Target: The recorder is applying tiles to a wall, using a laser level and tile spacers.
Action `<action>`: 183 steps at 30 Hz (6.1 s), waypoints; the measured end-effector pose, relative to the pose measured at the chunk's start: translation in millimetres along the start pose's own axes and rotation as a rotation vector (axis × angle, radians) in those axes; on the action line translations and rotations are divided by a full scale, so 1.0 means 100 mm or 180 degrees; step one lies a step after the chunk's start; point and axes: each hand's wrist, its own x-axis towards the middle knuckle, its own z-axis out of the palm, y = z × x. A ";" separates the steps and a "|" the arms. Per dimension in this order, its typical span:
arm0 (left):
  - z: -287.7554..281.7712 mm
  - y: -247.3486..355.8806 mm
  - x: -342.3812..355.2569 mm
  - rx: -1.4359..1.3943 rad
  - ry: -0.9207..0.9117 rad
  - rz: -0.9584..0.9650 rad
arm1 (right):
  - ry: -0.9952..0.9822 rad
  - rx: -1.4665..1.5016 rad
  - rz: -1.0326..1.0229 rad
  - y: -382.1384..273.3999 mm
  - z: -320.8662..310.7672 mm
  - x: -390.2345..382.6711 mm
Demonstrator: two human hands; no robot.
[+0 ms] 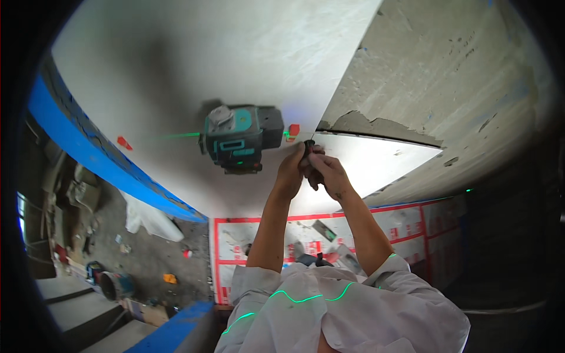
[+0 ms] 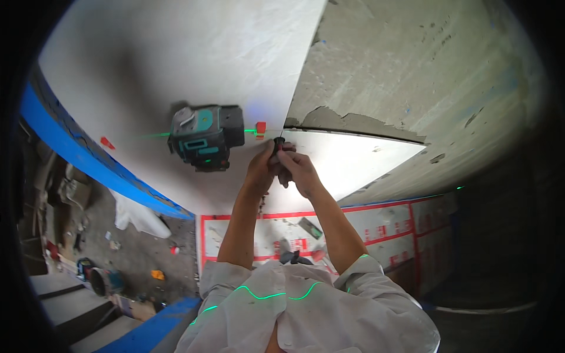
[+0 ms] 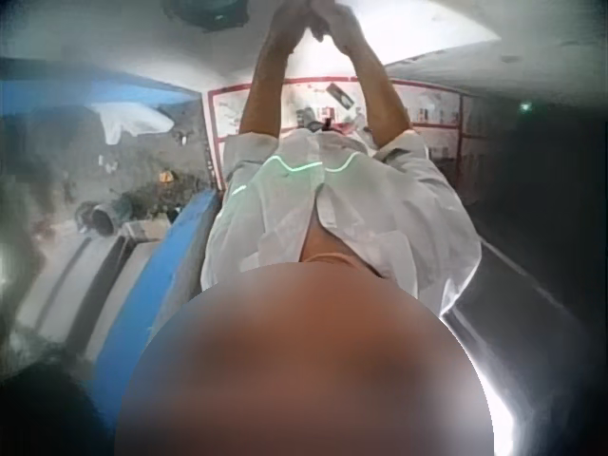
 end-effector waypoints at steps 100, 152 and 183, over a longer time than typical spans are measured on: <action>-4.38 -6.79 -3.31 -0.3507 0.5027 0.1330 | -0.3033 -0.2865 0.1322 8.91 0.37 -0.52; -1.56 -4.95 -4.63 0.0250 0.6520 -0.1190 | -0.3957 -0.3293 0.1113 4.91 1.00 -0.41; -5.88 -0.32 -8.33 -0.1233 0.6937 0.0380 | -0.2810 -0.3198 0.1663 6.06 7.92 1.80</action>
